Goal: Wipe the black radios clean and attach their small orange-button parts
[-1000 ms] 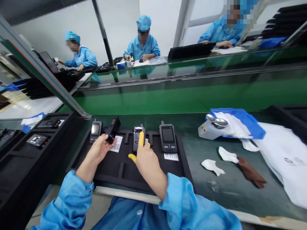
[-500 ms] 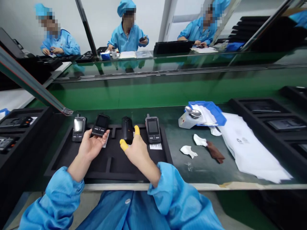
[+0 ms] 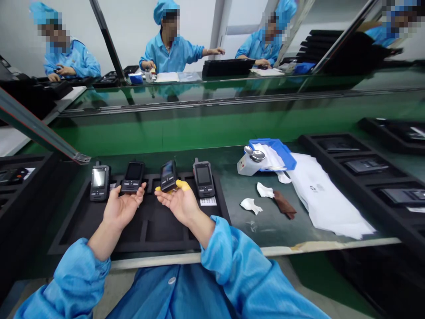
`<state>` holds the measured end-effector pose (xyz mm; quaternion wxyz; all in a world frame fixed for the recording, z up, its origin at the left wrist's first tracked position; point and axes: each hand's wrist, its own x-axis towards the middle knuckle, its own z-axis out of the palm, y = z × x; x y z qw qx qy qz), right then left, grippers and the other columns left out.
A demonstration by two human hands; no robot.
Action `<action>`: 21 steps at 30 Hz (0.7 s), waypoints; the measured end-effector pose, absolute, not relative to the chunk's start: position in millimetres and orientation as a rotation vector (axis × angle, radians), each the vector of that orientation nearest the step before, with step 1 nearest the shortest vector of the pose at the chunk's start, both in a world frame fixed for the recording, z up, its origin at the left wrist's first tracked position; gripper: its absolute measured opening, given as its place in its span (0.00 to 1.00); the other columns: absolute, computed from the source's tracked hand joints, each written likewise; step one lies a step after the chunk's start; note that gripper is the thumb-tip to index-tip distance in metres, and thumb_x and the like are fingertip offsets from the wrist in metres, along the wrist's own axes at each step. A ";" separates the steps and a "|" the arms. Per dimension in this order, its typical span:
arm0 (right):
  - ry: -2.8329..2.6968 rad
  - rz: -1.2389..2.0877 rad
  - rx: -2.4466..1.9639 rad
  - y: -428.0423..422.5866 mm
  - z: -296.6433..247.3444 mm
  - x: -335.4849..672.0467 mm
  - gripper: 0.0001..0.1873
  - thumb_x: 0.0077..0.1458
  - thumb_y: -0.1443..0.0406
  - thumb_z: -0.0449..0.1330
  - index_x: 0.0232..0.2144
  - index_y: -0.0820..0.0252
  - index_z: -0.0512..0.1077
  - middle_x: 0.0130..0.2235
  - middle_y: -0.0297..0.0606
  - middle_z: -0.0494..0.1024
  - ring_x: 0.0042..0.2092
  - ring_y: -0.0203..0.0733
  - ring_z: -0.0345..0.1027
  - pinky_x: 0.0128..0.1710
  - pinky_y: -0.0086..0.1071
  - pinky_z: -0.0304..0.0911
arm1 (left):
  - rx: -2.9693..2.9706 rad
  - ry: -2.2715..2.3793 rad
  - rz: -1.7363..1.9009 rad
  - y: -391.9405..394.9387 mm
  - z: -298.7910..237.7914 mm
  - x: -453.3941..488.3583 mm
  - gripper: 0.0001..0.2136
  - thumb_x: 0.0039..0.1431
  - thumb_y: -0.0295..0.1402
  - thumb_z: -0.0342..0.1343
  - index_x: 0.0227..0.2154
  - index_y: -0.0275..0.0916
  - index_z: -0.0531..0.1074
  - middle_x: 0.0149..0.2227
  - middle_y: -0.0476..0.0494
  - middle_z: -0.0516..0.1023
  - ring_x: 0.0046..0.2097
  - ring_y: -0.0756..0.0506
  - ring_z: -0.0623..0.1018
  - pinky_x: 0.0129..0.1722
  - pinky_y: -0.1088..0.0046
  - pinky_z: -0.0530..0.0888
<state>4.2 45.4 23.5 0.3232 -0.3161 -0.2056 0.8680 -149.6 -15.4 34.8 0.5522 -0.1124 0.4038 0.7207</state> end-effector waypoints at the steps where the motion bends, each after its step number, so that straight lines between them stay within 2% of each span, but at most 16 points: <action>1: -0.506 2.297 -0.832 43.0 24.6 7.9 0.17 0.59 0.62 0.44 0.30 0.63 0.69 0.30 0.43 0.78 0.36 0.42 0.75 0.40 0.35 0.67 | -0.272 0.963 1.705 -16.2 34.1 -149.4 0.18 0.63 0.34 0.38 0.47 0.27 0.66 0.41 0.27 0.73 0.30 0.48 0.75 0.25 0.74 0.76; 4: -0.477 2.324 -0.859 34.9 25.1 14.4 0.16 0.61 0.63 0.44 0.31 0.64 0.69 0.33 0.46 0.79 0.40 0.45 0.76 0.45 0.41 0.67 | -0.278 1.000 1.701 -19.1 31.9 -149.7 0.20 0.64 0.33 0.37 0.52 0.25 0.63 0.43 0.25 0.74 0.34 0.45 0.78 0.27 0.72 0.77; 7: -0.617 2.246 -0.951 27.7 19.9 13.5 0.10 0.60 0.65 0.47 0.34 0.63 0.66 0.33 0.47 0.80 0.36 0.43 0.77 0.43 0.42 0.69 | -0.258 1.068 1.691 -21.8 30.0 -151.3 0.20 0.65 0.31 0.37 0.54 0.23 0.62 0.42 0.23 0.75 0.37 0.42 0.79 0.29 0.71 0.78; 9: -0.693 2.181 -1.023 24.8 14.8 11.0 0.05 0.58 0.68 0.49 0.37 0.61 0.64 0.29 0.42 0.80 0.31 0.41 0.76 0.39 0.40 0.71 | -0.235 1.137 1.683 -23.5 28.8 -152.7 0.19 0.66 0.30 0.37 0.53 0.23 0.62 0.41 0.23 0.76 0.37 0.42 0.80 0.29 0.71 0.78; 13: -0.722 2.105 -1.099 22.5 8.3 8.6 0.18 0.55 0.73 0.48 0.49 0.59 0.58 0.23 0.30 0.77 0.25 0.37 0.74 0.31 0.34 0.71 | -0.152 1.301 1.665 -27.3 28.4 -154.8 0.16 0.66 0.26 0.38 0.52 0.23 0.62 0.37 0.26 0.77 0.31 0.44 0.81 0.29 0.73 0.78; 17: -0.782 2.040 -1.142 19.3 5.9 10.2 0.32 0.48 0.76 0.49 0.57 0.58 0.53 0.26 0.28 0.76 0.26 0.34 0.74 0.31 0.30 0.70 | -0.038 1.422 1.622 -32.5 33.4 -153.8 0.16 0.65 0.24 0.41 0.53 0.23 0.60 0.33 0.27 0.78 0.30 0.43 0.81 0.30 0.71 0.79; 19: -0.846 1.970 -1.150 16.5 2.4 9.9 0.35 0.46 0.76 0.51 0.58 0.56 0.53 0.29 0.27 0.76 0.29 0.32 0.75 0.33 0.29 0.70 | 0.006 1.467 1.609 -35.4 36.7 -151.6 0.18 0.64 0.21 0.41 0.56 0.26 0.57 0.32 0.29 0.79 0.30 0.42 0.81 0.31 0.70 0.79; 21: -0.894 1.910 -1.157 13.1 -3.3 8.0 0.33 0.45 0.75 0.52 0.56 0.56 0.57 0.31 0.28 0.75 0.31 0.32 0.75 0.34 0.29 0.70 | 0.039 1.497 1.599 -38.1 39.3 -148.3 0.20 0.63 0.19 0.41 0.57 0.27 0.54 0.30 0.32 0.79 0.31 0.42 0.81 0.32 0.70 0.79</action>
